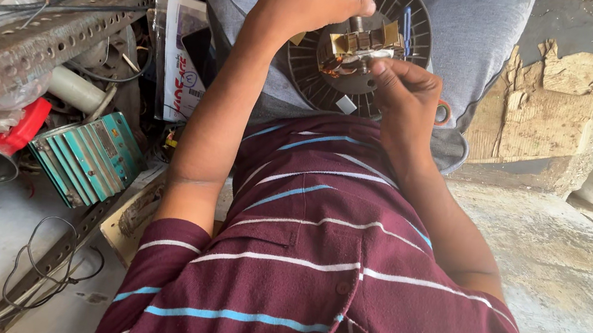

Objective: The person is repairing a fan motor by hand, using a screwdriver to adjust internal components and a pair of scissors to trim wires. They repeatedly rotate the motor shaft and manipulate the copper windings and commutator segments.

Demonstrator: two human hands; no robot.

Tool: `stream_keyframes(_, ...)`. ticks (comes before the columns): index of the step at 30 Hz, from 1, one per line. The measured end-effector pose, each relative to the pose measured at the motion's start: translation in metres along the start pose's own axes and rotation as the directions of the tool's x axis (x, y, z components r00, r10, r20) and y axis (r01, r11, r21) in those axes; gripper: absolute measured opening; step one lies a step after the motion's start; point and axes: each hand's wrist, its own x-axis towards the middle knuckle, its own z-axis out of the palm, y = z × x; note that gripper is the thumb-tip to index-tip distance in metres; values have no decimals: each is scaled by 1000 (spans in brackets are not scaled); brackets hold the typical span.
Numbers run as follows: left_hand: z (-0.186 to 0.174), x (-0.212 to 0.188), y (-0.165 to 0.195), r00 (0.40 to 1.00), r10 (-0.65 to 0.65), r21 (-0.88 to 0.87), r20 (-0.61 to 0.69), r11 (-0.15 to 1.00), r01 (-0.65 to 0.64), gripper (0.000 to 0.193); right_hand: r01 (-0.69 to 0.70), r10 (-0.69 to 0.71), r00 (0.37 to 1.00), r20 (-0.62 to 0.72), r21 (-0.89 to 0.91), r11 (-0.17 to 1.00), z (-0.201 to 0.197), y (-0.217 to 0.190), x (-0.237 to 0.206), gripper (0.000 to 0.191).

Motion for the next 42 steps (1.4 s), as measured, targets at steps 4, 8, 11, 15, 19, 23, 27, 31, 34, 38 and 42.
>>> stream_keyframes(4, -1, -3, -12, 999, -21, 129, -37, 991, 26, 20, 171, -176, 984, -9, -201, 965, -13, -3, 1, 25)
stream_keyframes(8, -6, -14, -19, 984, -63, 210, -168, 973, 98, 19, 466, -479, 874, 85, -428, 774, -19, -23, 14, 39)
stream_keyframes(11, -6, -17, -15, 978, -38, 215, -206, 973, 83, 22, 662, -493, 740, 457, -369, 653, -13, -45, 41, 59)
stream_keyframes(15, -15, -25, 14, 942, 75, 352, -327, 935, 48, 24, 530, -240, 786, 570, -421, 736, 2, -53, 70, 82)
stream_keyframes(19, -39, -59, 54, 981, 27, 168, -193, 986, 6, 21, 416, -129, 793, 596, -374, 829, -1, -53, 78, 79)
stream_keyframes(23, -25, -87, 90, 987, -5, 72, 158, 997, -7, 21, 517, -331, 837, 435, -433, 739, -3, -48, 62, 56)
stream_keyframes(27, -7, -94, 103, 988, 13, 329, 152, 942, -63, 13, 844, -626, 420, 657, -537, 2, 1, -41, 22, 20)
stream_keyframes(31, -9, -98, 105, 989, 4, 337, 146, 940, -54, 6, 821, -502, 489, 713, -571, -12, 6, -32, -5, 37)
stream_keyframes(34, -14, -98, 109, 992, 31, 380, 125, 922, -77, 4, 798, -556, 555, 618, -584, 147, 6, -28, -5, 30)
stream_keyframes(38, -14, -71, 108, 958, 281, 490, -51, 843, -222, 8, 494, -468, 862, 196, -532, 687, 3, -18, 0, 8)
stream_keyframes(42, 0, -8, 72, 968, 243, 509, -60, 842, -180, 15, 337, -330, 941, 80, -345, 876, 3, -7, 4, 11)
